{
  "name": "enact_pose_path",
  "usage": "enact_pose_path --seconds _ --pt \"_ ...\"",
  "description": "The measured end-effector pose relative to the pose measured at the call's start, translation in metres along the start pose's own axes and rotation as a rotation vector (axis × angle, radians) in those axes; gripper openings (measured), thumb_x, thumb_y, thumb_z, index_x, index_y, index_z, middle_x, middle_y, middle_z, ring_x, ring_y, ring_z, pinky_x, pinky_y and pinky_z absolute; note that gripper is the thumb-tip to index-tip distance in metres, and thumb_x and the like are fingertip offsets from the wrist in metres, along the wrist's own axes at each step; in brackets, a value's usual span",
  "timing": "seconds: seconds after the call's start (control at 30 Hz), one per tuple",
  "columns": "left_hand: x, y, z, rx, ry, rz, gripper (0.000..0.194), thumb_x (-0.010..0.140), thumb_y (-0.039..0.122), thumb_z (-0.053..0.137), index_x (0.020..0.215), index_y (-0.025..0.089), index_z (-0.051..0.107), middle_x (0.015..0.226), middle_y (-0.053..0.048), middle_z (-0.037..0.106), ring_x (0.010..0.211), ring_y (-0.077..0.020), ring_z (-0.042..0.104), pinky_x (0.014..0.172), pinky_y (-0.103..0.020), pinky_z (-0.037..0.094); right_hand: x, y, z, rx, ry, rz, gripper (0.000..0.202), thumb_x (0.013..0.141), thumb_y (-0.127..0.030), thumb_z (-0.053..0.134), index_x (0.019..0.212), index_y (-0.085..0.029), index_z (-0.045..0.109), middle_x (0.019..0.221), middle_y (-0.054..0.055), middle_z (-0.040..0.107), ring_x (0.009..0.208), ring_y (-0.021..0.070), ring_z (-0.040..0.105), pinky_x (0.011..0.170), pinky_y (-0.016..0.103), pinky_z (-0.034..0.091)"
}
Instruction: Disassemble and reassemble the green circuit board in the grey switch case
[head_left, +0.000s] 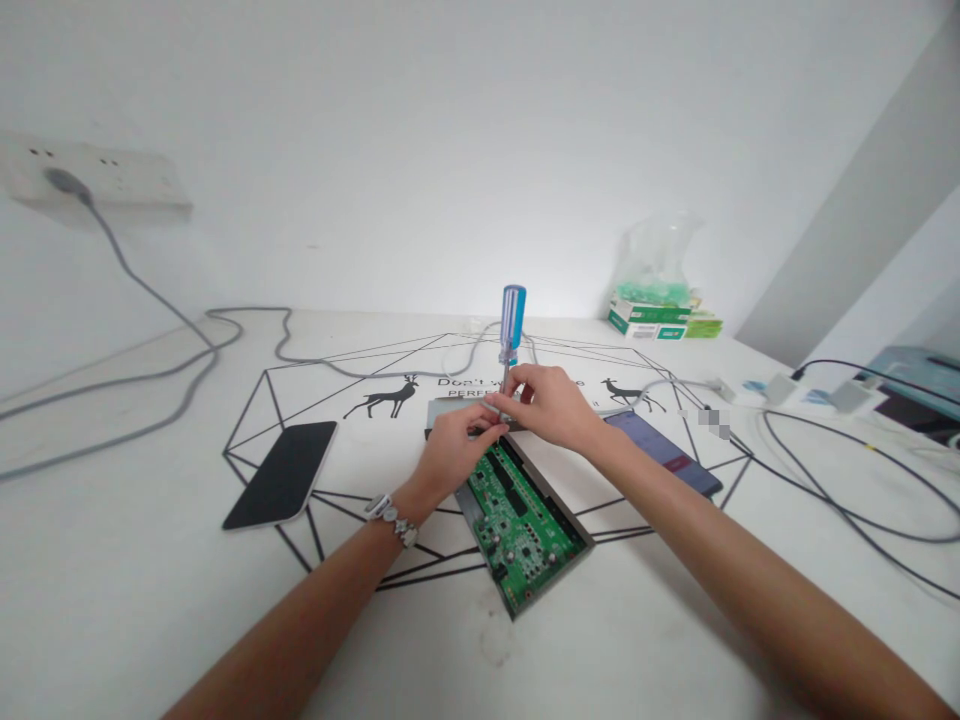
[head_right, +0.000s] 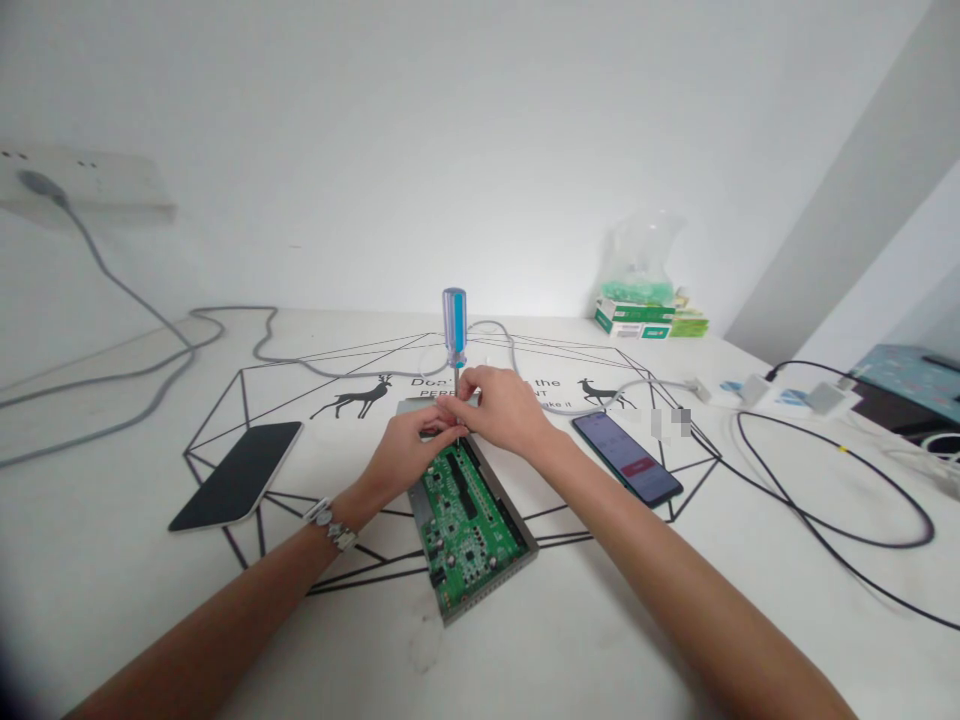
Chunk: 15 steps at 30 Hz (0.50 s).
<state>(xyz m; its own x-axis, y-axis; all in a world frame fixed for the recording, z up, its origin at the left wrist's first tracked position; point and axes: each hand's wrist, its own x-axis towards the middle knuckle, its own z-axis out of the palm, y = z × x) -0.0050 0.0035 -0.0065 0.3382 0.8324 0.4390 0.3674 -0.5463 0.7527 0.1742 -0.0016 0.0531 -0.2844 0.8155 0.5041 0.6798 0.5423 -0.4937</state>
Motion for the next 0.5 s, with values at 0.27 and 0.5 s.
enact_pose_path --seconds 0.27,0.5 --pt "-0.001 0.014 -0.006 -0.002 -0.096 0.011 0.020 0.092 0.030 0.056 0.089 0.018 0.072 0.094 -0.005 0.078 0.090 -0.0214 0.072 0.087 -0.033 0.054 0.002 0.004 -0.014 0.403 -0.217 0.042 0.022 0.091 -0.033 0.058 0.098 -0.018 0.073 0.108 0.007 0.073 0.073 0.0148 0.062 0.050 0.024 0.049" --pt "0.000 0.004 -0.002 0.060 0.007 0.047 0.022 0.088 0.037 0.065 0.099 0.018 0.068 0.095 -0.006 0.075 0.091 -0.0210 0.070 0.087 -0.035 0.055 0.003 0.003 -0.009 0.301 -0.083 -0.059 0.018 0.090 -0.030 0.060 0.081 -0.018 0.071 0.091 0.003 0.075 0.080 0.0160 0.064 0.078 0.031 0.050"
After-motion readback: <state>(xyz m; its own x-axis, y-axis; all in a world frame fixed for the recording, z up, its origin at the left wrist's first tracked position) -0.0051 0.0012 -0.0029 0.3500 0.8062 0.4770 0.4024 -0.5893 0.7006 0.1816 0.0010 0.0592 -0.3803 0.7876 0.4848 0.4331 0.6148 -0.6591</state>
